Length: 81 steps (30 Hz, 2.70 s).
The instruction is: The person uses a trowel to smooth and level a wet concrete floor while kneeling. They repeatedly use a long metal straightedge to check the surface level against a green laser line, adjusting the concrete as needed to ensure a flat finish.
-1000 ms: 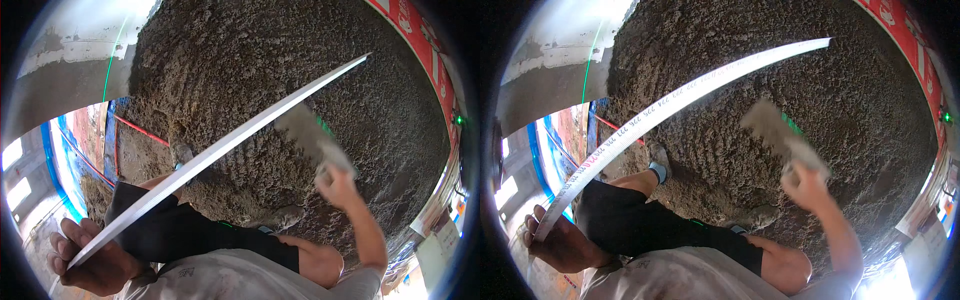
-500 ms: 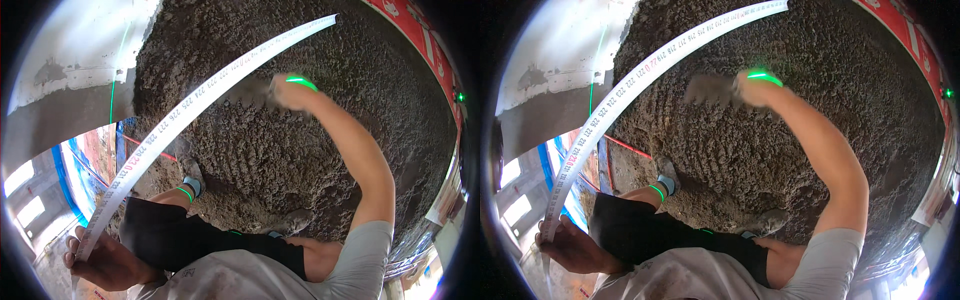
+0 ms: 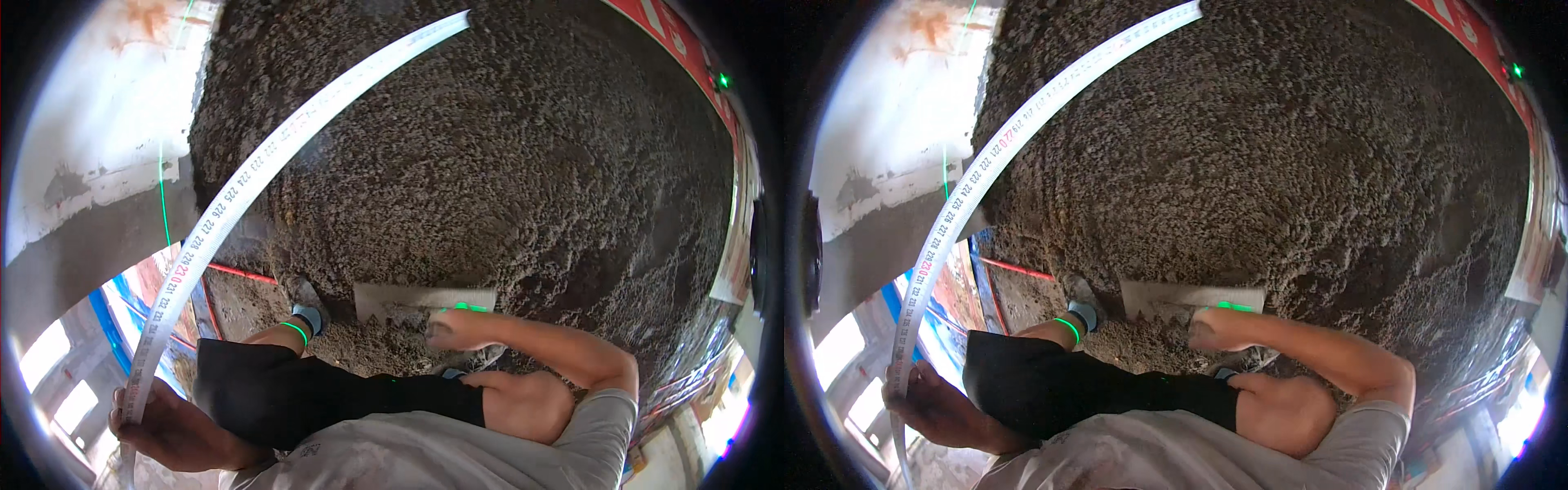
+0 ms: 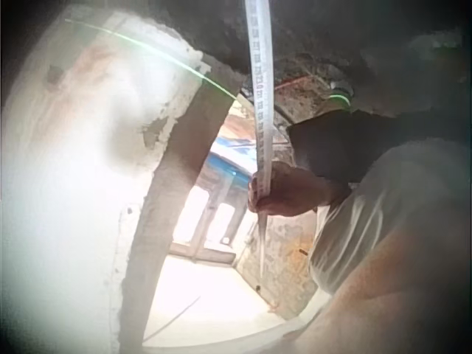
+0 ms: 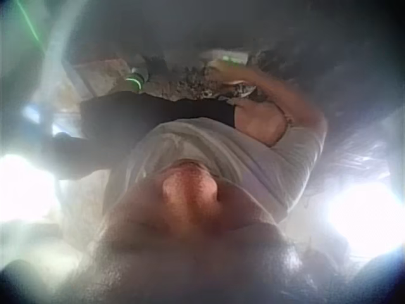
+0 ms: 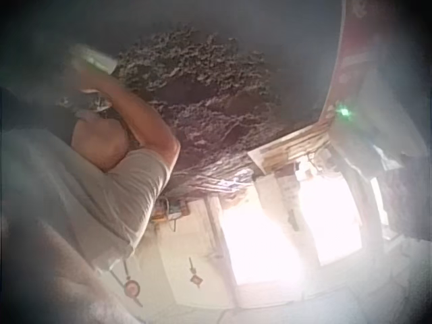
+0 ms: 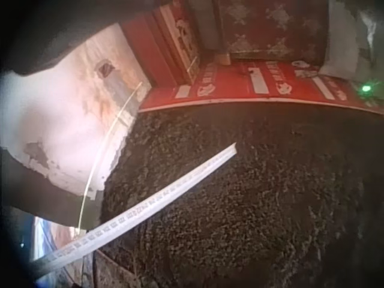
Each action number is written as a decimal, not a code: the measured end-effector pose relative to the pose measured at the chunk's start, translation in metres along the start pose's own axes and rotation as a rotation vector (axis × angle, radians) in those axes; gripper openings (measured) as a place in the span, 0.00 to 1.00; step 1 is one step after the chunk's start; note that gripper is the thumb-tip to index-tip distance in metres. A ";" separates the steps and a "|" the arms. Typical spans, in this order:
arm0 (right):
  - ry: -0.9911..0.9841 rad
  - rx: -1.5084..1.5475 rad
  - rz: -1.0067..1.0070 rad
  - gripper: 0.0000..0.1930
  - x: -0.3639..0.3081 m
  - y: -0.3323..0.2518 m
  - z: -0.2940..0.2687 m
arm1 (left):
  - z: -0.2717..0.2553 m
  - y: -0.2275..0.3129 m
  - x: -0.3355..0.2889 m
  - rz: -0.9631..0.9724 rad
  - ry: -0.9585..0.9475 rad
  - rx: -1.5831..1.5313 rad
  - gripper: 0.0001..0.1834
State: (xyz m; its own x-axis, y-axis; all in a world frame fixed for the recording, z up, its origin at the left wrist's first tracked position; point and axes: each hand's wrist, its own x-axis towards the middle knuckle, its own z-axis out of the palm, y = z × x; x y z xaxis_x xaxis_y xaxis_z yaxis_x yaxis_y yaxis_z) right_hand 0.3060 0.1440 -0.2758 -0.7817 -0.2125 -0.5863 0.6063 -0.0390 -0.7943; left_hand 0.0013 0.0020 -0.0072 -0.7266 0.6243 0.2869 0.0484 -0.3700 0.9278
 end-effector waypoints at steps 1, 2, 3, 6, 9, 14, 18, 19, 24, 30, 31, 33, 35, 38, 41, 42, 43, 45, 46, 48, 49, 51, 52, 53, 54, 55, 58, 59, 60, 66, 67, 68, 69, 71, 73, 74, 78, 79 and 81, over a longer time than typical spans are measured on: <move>0.015 0.072 -0.019 0.19 0.000 0.013 0.021 | 0.001 -0.001 0.000 -0.003 -0.019 -0.002 0.16; 0.033 0.142 -0.044 0.19 0.005 0.028 0.041 | 0.002 -0.003 0.000 -0.002 -0.041 -0.002 0.16; 0.051 0.213 -0.071 0.20 0.012 0.038 0.054 | 0.004 -0.004 -0.001 0.008 -0.024 0.049 0.17; 0.212 -0.253 -0.002 0.20 0.037 0.055 0.052 | 0.015 -0.001 -0.008 0.041 -0.019 0.188 0.17; 0.709 -0.399 -0.145 0.19 0.022 0.070 0.009 | 0.023 -0.018 -0.011 0.036 -0.064 0.085 0.17; 0.920 -0.257 -0.020 0.20 -0.002 0.057 -0.123 | 0.053 -0.028 -0.022 0.048 -0.152 0.079 0.20; 1.078 0.000 -0.236 0.18 -0.049 0.025 -0.172 | 0.056 -0.027 -0.030 0.079 -0.124 0.200 0.21; 1.127 0.061 -0.277 0.18 -0.052 0.026 -0.173 | 0.058 -0.027 -0.030 0.094 -0.103 0.245 0.21; 1.313 0.199 -0.057 0.18 -0.060 0.048 -0.149 | 0.068 -0.032 -0.036 0.164 -0.011 0.408 0.22; 1.251 0.114 -0.068 0.19 -0.055 0.084 -0.100 | 0.082 -0.039 -0.034 0.201 0.069 0.510 0.24; 1.322 0.154 -0.126 0.19 -0.055 0.079 -0.093 | 0.081 -0.039 -0.035 0.200 0.078 0.520 0.25; 1.043 0.060 -0.115 0.18 -0.055 0.075 -0.058 | 0.080 -0.040 -0.035 0.202 0.096 0.520 0.25; 0.651 -0.009 -0.064 0.15 -0.049 0.061 -0.013 | 0.079 -0.039 -0.033 0.194 0.026 0.524 0.25; 0.347 -0.225 -0.163 0.18 -0.013 0.102 0.054 | 0.082 -0.047 -0.033 0.174 0.023 0.493 0.24; 0.522 -0.228 0.025 0.18 -0.016 0.105 0.019 | 0.087 -0.046 -0.032 0.179 0.193 0.496 0.24; 0.562 -0.315 0.040 0.18 -0.031 0.083 -0.009 | 0.088 -0.045 -0.033 0.181 0.270 0.503 0.24; 0.729 -0.235 -0.073 0.17 -0.042 0.093 -0.027 | 0.089 -0.045 -0.033 0.167 0.225 0.512 0.24; 0.879 -0.171 0.103 0.18 -0.066 0.093 -0.074 | 0.085 -0.043 -0.031 0.144 0.131 0.529 0.25; 0.989 0.007 0.006 0.20 -0.078 0.097 -0.093 | 0.084 -0.041 -0.029 0.146 0.103 0.531 0.25; 1.199 -0.057 -0.049 0.19 -0.093 0.116 -0.122 | 0.081 -0.045 -0.029 0.143 0.041 0.528 0.25; 1.228 -0.070 0.024 0.18 -0.108 0.112 -0.133 | 0.080 -0.046 -0.029 0.143 0.045 0.514 0.25; 1.397 -0.018 0.090 0.16 -0.123 0.142 -0.153 | 0.079 -0.048 -0.028 0.141 0.053 0.497 0.25; 1.364 0.256 0.110 0.14 -0.140 0.115 -0.154 | 0.081 -0.046 -0.027 0.139 0.097 0.483 0.25; 1.425 0.333 0.077 0.13 -0.147 0.134 -0.158 | 0.087 -0.045 -0.027 0.137 0.141 0.466 0.25; 1.483 0.591 0.067 0.13 -0.159 0.139 -0.155 | 0.089 -0.044 -0.026 0.131 0.184 0.444 0.25; 1.545 0.790 -0.005 0.11 -0.167 0.131 -0.148 | 0.084 -0.043 -0.025 0.159 0.120 0.508 0.26; 1.611 1.109 -0.108 0.11 -0.167 0.142 -0.139 | 0.060 -0.036 -0.019 0.167 -0.062 0.564 0.26; 1.574 1.204 -0.114 0.11 -0.160 0.160 -0.138 | 0.053 -0.033 -0.018 0.126 -0.119 0.498 0.24; 1.518 1.259 -0.145 0.10 -0.140 0.168 -0.137 | 0.054 -0.036 -0.019 0.111 -0.101 0.488 0.24; 0.941 0.768 0.075 0.14 -0.055 0.063 -0.148 | 0.082 -0.044 -0.020 0.149 0.128 0.556 0.27; 0.898 0.740 0.048 0.16 -0.035 0.047 -0.142 | 0.083 -0.045 -0.021 0.139 0.098 0.534 0.26; 0.869 0.614 0.041 0.16 -0.014 0.034 -0.135 | 0.085 -0.042 -0.022 0.134 0.066 0.520 0.25; 0.773 0.512 0.076 0.20 0.001 0.017 -0.129 | 0.087 -0.042 -0.024 0.125 0.035 0.501 0.25; 0.530 0.290 0.180 0.26 0.041 0.011 -0.104 | 0.095 -0.046 -0.027 0.130 0.019 0.524 0.26; 0.338 0.184 0.128 0.30 0.045 -0.003 -0.076 | 0.098 -0.050 -0.030 0.120 -0.008 0.527 0.26; 0.412 -0.005 -0.061 0.27 0.067 0.023 -0.058 | 0.100 -0.053 -0.031 0.118 0.001 0.530 0.26; 0.513 -0.277 -0.122 0.17 0.064 0.001 -0.057 | 0.089 -0.040 -0.033 0.115 -0.016 0.479 0.23; 0.542 -0.068 -0.077 0.15 0.053 -0.005 -0.087 | 0.087 -0.039 -0.033 0.103 -0.045 0.425 0.22; 0.786 0.149 -0.217 0.12 0.058 0.044 -0.147 | 0.089 -0.045 -0.032 0.084 -0.042 0.380 0.22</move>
State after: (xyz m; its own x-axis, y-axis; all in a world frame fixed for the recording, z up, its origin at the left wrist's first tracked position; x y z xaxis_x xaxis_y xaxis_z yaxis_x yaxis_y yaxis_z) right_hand 0.2654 0.2738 -0.3684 -0.7240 0.5574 -0.4064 0.3998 -0.1409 -0.9057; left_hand 0.0838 0.0600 -0.0373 -0.6812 0.6332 0.3674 0.3624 -0.1444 0.9208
